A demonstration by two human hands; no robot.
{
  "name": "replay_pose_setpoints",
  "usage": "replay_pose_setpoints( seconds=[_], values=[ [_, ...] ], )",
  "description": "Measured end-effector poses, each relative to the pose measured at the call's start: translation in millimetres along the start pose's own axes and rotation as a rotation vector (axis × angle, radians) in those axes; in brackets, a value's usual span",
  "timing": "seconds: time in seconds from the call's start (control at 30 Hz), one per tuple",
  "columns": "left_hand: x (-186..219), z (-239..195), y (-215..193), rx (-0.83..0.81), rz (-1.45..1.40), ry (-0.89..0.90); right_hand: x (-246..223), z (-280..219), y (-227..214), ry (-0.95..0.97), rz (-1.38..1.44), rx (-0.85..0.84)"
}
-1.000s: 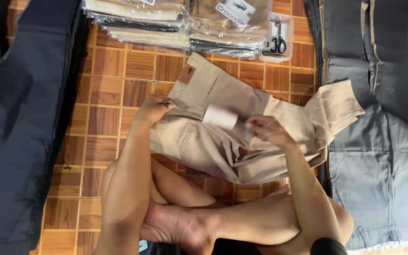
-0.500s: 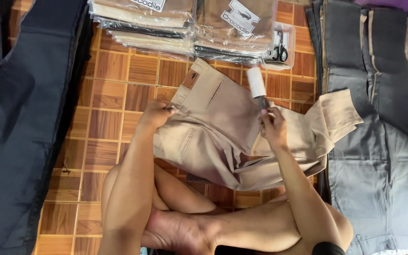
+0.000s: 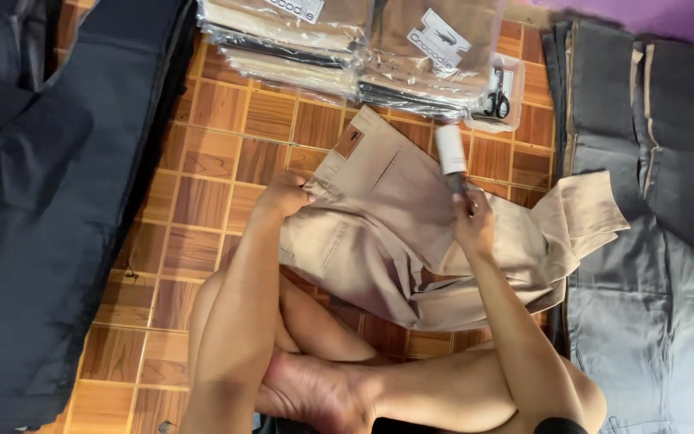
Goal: The person cleans a pair of pants using a lint roller, folds the pants into a rectangular shape, and places them into a clear plastic bag.
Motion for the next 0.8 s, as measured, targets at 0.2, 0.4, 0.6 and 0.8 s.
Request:
replay_pose_setpoints(
  seconds=[0.2,0.4,0.6,0.8],
  values=[
    [1.2,1.9,3.6,0.001,-0.043,0.048,-41.4,-37.7,21.1,-0.147,-0.167,-0.268],
    [3.0,2.2,3.5,-0.002,-0.068,0.047,-93.3,-43.3,59.6,-0.279,-0.702,-0.522],
    [13.0,-40.3,-16.5,-0.039,-0.021,-0.013,-51.7,19.7,60.5,-0.251,-0.762,-0.13],
    [-7.5,-40.5,-7.3,-0.104,0.063,-0.037,-72.5,-24.0,70.7,-0.283,-0.566,-0.225]
  ],
)
Point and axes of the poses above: each hand's wrist, its own z-axis towards the middle knuckle, its own y-axis out of the palm, x = y × z, the point moved 5 cm from there along z, towards the middle knuckle, and after that the axes turned 5 degrees about x, right-handed, at the moved point
